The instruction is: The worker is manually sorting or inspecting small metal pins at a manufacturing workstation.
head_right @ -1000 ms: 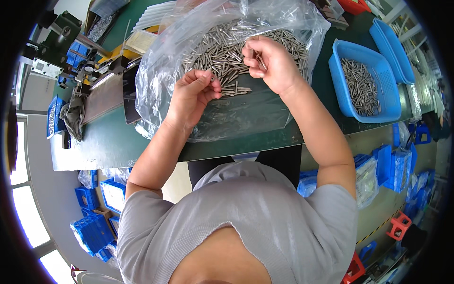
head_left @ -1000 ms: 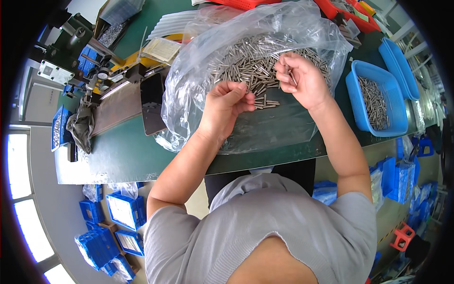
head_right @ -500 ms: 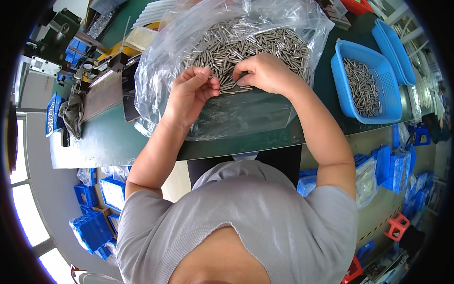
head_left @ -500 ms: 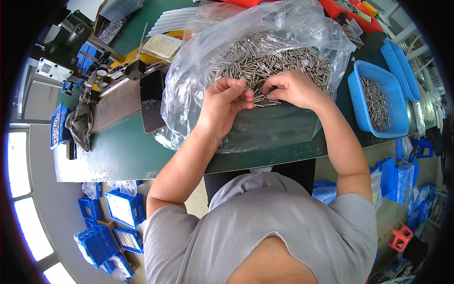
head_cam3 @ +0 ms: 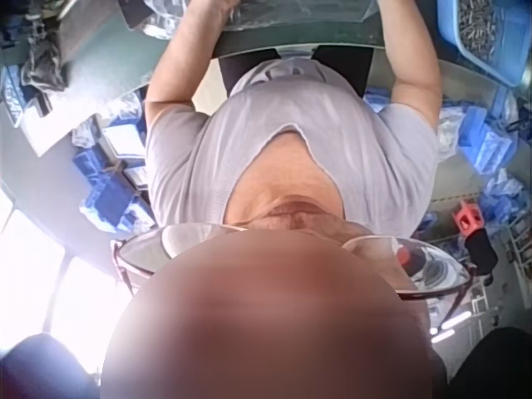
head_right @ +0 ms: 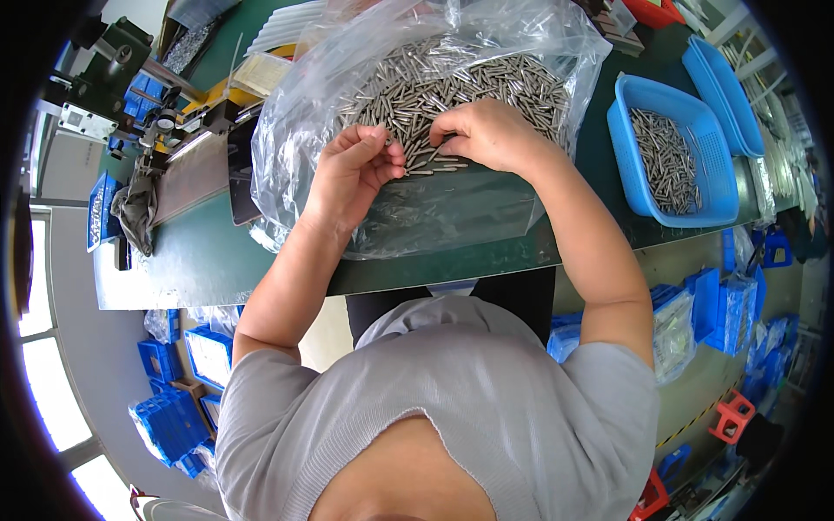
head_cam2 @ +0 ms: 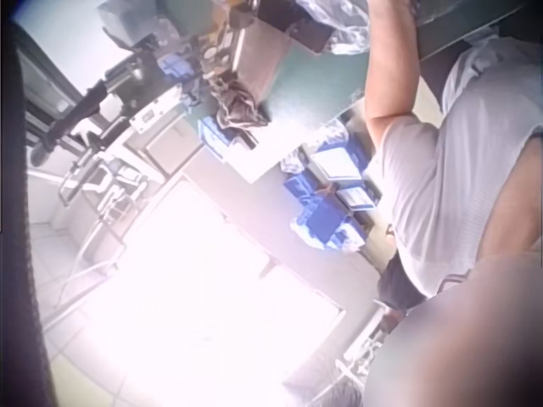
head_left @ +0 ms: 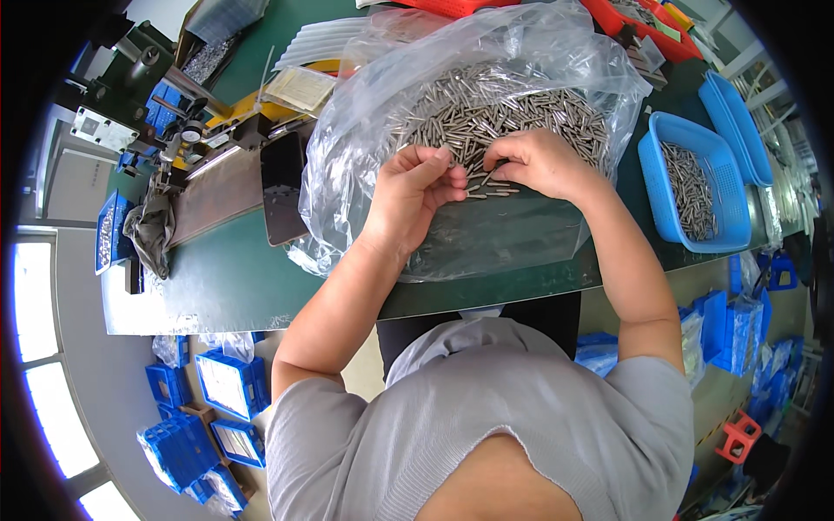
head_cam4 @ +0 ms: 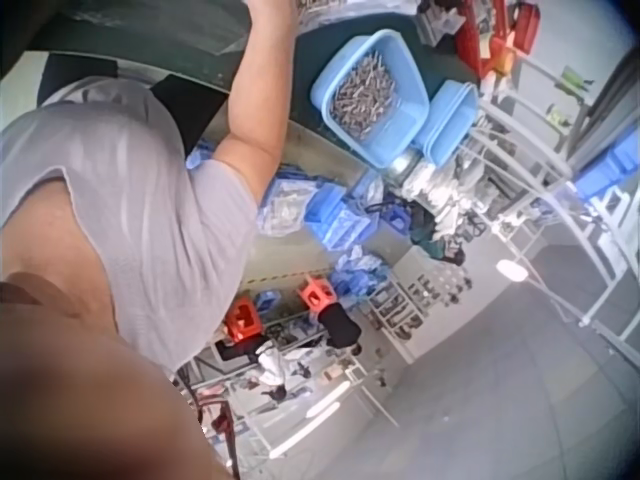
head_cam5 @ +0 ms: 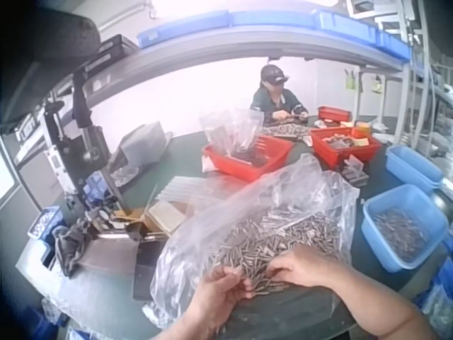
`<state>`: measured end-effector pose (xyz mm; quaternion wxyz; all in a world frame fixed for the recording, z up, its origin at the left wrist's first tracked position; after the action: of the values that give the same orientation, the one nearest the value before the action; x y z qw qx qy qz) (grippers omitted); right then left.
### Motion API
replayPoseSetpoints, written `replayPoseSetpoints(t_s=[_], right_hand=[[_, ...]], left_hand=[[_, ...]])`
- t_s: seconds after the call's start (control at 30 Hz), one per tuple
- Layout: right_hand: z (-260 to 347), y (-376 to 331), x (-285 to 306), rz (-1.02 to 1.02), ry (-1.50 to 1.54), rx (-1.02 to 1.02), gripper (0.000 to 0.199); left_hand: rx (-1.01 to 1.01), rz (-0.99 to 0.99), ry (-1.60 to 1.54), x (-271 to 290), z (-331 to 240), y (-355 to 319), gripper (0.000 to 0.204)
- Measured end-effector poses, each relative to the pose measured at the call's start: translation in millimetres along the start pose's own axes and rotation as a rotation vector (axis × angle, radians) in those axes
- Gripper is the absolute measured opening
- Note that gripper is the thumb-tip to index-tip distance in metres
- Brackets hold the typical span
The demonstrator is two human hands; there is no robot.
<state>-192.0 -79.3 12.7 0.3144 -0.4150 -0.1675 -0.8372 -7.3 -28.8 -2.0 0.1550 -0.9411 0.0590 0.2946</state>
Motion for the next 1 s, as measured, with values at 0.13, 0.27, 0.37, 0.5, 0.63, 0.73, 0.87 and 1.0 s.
replayPoseSetpoints(t_s=[0.13, 0.27, 0.37, 0.5, 0.63, 0.73, 0.87, 1.0], right_hand=[[-2.6, 0.8, -1.7, -0.044, -0.063, 0.045, 0.015], [5.4, -0.4, 4.9, -0.066, 0.044, 0.014, 0.011], [11.3, -1.6, 8.3, -0.113, 0.271, -0.054, 0.011], [23.0, -4.1, 10.0, -0.173, 0.447, 0.017, 0.011], [27.1, -4.8, 10.5, -0.159, 0.418, 0.022, 0.011], [29.7, -5.8, 12.0, -0.159, 0.379, 0.015, 0.011], [31.9, -5.8, 10.5, -0.164, 0.371, 0.010, 0.012], [40.0, -5.6, -0.9, -0.148, 0.476, 0.054, 0.013]], left_hand=[[0.000, 0.015, 0.012, 0.0, 1.2, 1.5, 0.010], [0.004, 0.056, -0.009, -0.4, 2.4, 0.7, 0.013], [0.029, 0.081, 0.008, -2.8, 5.0, -0.7, 0.012], [0.059, 0.114, 0.017, -3.6, 10.0, -0.6, 0.011], [0.066, 0.113, 0.023, -6.0, 11.2, -1.1, 0.010], [0.060, 0.097, 0.032, -5.5, 10.6, -1.3, 0.010], [0.056, 0.098, 0.056, -4.3, 9.4, -2.1, 0.010], [0.036, 0.143, 0.018, -8.7, 10.6, -3.5, 0.010]])
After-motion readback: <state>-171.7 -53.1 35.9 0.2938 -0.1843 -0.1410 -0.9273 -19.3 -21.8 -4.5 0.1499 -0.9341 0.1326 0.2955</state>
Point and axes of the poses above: each hand's wrist, its own y-axis towards the middle knuckle, its own x-axis out of the back of the hand, z = x × y, the point moved 3 cm from there along y, towards the middle knuckle
